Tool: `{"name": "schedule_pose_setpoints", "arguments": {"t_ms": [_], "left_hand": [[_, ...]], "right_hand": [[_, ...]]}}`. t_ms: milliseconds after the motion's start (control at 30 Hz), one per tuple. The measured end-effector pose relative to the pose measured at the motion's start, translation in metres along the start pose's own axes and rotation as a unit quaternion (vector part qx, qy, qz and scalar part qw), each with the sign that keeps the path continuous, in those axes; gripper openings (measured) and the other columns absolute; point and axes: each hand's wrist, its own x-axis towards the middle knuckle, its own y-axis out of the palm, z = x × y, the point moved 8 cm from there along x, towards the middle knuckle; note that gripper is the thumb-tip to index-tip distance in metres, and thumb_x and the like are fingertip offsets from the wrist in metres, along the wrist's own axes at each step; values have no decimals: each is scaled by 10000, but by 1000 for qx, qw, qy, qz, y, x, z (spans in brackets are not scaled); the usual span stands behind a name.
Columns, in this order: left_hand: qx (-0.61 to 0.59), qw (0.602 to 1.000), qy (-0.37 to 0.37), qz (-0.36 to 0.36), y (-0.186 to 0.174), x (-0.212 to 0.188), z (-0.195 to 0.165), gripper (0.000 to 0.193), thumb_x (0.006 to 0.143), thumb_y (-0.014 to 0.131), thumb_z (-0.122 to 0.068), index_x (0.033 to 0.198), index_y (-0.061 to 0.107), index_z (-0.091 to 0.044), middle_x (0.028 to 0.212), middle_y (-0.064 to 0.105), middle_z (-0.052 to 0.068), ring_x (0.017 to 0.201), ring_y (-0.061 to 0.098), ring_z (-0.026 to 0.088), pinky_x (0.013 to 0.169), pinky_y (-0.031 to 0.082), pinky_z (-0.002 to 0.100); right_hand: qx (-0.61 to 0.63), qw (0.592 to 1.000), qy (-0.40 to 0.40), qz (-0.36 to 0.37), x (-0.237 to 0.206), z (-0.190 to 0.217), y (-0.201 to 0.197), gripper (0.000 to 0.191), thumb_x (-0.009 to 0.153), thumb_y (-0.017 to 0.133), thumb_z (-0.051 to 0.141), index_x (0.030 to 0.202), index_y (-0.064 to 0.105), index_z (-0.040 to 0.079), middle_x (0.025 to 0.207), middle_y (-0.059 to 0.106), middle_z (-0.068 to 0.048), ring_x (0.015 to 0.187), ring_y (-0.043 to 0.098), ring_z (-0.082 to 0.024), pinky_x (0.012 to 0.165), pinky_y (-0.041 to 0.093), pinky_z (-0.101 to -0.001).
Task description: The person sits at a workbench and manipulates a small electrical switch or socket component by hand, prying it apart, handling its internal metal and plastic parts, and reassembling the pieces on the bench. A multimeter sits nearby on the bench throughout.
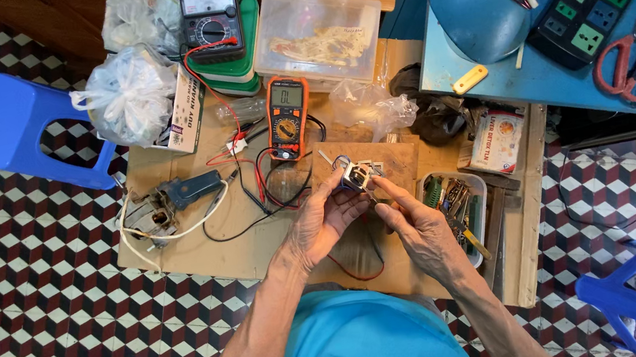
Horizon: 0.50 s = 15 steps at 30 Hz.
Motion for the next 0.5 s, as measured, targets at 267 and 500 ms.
{"name": "schedule_pose_setpoints", "arguments": {"t_ms": [267, 500], "left_hand": [[-9, 999, -32, 19, -9, 5, 1, 302, 1006, 664, -283, 1183, 670, -39, 1089, 732, 89, 994, 700, 188, 933, 588, 339], [-10, 998, -55, 21, -17, 11, 5, 289, 1001, 671, -287, 1152, 679, -41, 1061, 730, 81, 967, 699, 189, 917, 594, 334]], "right_hand": [[-74, 989, -124, -31, -14, 31, 5, 433, 1033, 613, 162, 1465, 586, 174, 1055, 637, 4, 921, 586, -75, 818, 498, -235], [24, 1000, -8, -17, -13, 5, 11, 462, 1052, 552, 134, 1511, 571, 180, 980, 652, 7, 840, 550, -70, 799, 503, -232]]}}
